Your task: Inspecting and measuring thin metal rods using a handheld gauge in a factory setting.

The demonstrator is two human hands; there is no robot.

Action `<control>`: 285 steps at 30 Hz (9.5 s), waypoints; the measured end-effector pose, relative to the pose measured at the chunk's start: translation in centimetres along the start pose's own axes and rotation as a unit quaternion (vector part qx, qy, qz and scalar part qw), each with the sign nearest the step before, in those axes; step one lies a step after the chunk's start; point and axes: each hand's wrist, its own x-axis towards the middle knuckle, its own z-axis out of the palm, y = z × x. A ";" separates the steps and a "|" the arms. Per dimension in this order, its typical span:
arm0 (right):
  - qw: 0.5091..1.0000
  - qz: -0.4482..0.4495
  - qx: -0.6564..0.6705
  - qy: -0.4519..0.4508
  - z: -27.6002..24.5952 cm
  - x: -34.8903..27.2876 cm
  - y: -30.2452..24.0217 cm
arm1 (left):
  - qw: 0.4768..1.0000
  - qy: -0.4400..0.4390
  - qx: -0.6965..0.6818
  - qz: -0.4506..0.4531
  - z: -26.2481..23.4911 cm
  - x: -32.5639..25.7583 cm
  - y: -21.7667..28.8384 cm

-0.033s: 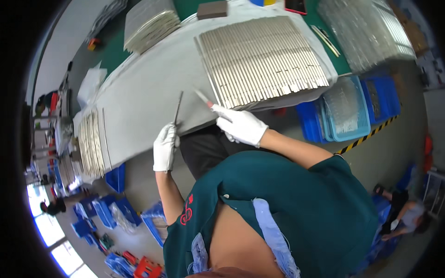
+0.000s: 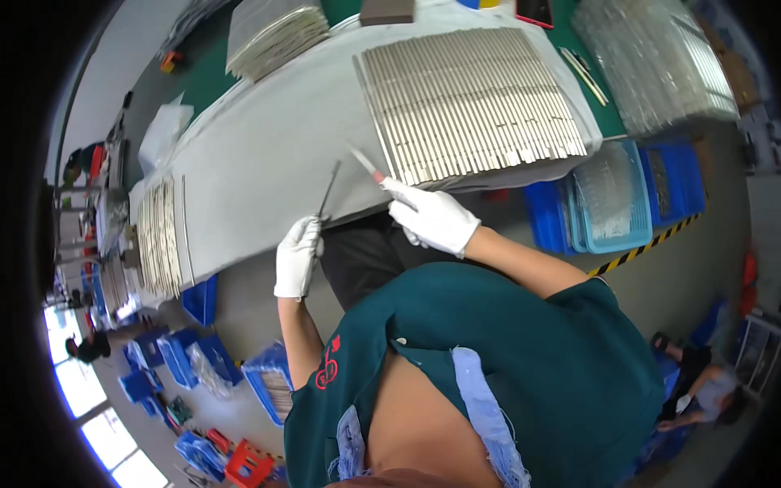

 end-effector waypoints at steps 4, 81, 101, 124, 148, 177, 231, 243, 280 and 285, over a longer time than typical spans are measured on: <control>0.977 -0.037 -0.210 -0.001 -0.4 -0.5 -0.1 | 0.994 -0.023 -0.014 -0.106 0.8 -2.2 -0.6; 0.735 -0.234 -0.636 0.026 -0.9 0.9 0.7 | 0.902 0.150 0.345 0.210 5.1 -1.9 -1.1; 0.747 -0.207 -0.632 0.012 -1.2 0.6 2.1 | 0.960 -0.123 -0.242 -0.064 3.4 -2.5 1.9; 0.789 -0.226 -0.568 0.053 -0.6 0.2 2.5 | 0.903 -0.045 -0.415 -0.103 6.0 -1.6 -0.6; 0.726 -0.232 -0.647 -0.028 -0.3 0.8 0.4 | 0.889 -0.169 -0.380 -0.192 3.0 -1.6 -1.7; 0.727 -0.243 -0.641 0.027 -1.4 -1.5 2.5 | 0.869 -0.222 -0.398 -0.195 2.0 -0.9 -1.9; 0.740 -0.222 -0.635 0.002 1.5 0.9 -0.7 | 0.868 -0.087 -0.459 -0.172 6.5 -3.1 -0.7; 0.784 -0.206 -0.585 0.013 1.6 2.3 0.1 | 0.862 -0.093 -0.468 -0.171 6.6 -3.0 -0.9; 0.698 -0.101 -0.693 0.146 -19.2 25.5 -12.6 | 0.977 0.038 -0.207 -0.038 1.4 -2.4 -3.9; 0.708 -0.268 -0.631 0.170 -10.8 16.5 -14.4 | 0.955 0.005 -0.275 -0.109 0.8 -2.9 -3.1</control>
